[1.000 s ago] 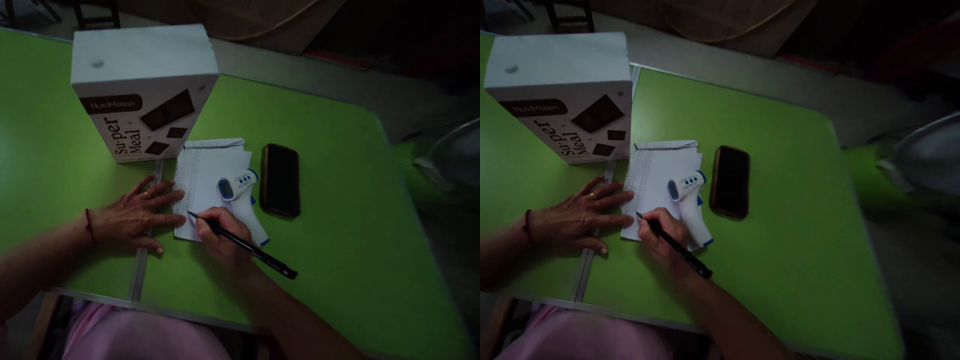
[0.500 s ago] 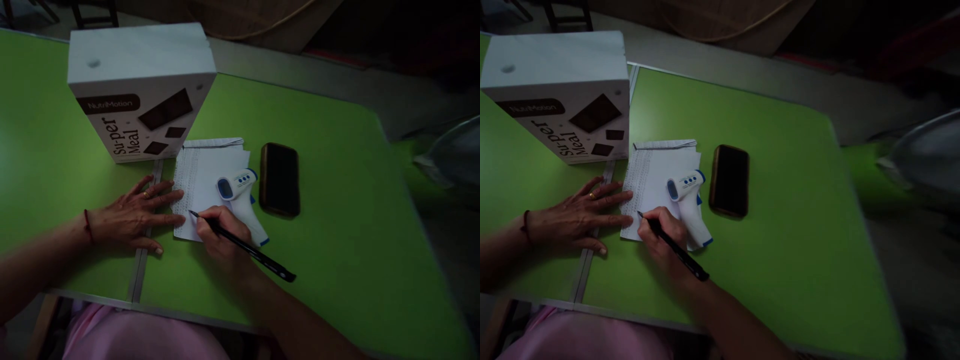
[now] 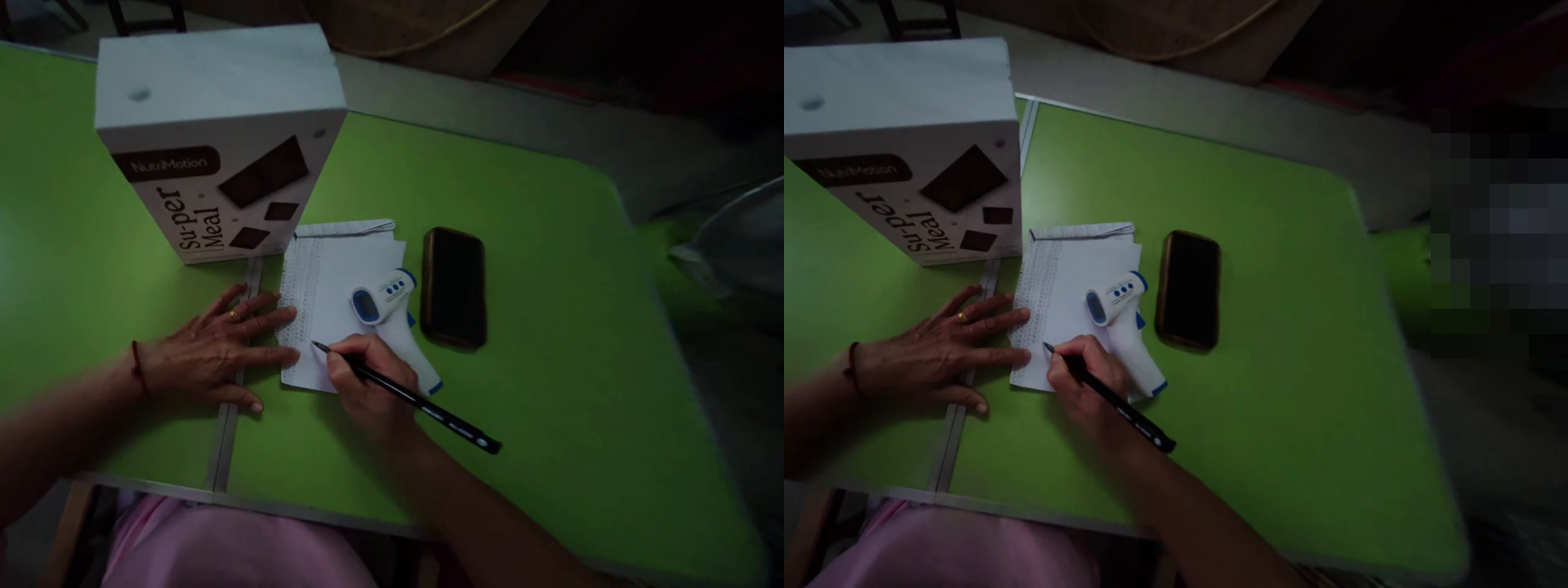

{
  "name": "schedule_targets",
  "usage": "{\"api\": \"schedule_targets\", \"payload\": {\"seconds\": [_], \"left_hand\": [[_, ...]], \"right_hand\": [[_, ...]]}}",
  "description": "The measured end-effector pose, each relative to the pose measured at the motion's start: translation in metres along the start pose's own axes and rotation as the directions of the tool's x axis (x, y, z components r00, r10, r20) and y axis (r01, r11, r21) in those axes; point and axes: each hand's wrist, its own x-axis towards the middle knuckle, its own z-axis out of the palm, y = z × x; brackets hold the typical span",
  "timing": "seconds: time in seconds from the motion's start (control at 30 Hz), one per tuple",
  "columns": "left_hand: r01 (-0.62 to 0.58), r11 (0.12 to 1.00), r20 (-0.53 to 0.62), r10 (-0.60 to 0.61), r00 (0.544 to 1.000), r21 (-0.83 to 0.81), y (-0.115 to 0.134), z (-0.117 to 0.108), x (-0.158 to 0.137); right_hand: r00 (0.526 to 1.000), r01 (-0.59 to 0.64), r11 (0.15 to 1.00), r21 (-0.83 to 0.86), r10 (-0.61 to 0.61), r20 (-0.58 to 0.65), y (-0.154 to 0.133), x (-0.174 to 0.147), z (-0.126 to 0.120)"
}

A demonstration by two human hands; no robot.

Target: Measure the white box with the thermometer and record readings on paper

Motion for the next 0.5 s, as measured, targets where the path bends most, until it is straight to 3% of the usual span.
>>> {"api": "schedule_targets", "payload": {"seconds": [0.5], "left_hand": [[0.003,1.0,0.0,-0.003,1.0,-0.011,0.0004,-0.0006,-0.0002]], "right_hand": [[0.999,-0.017,1.0,-0.025,0.018,0.039,-0.0007,0.0007,0.0015]]}}
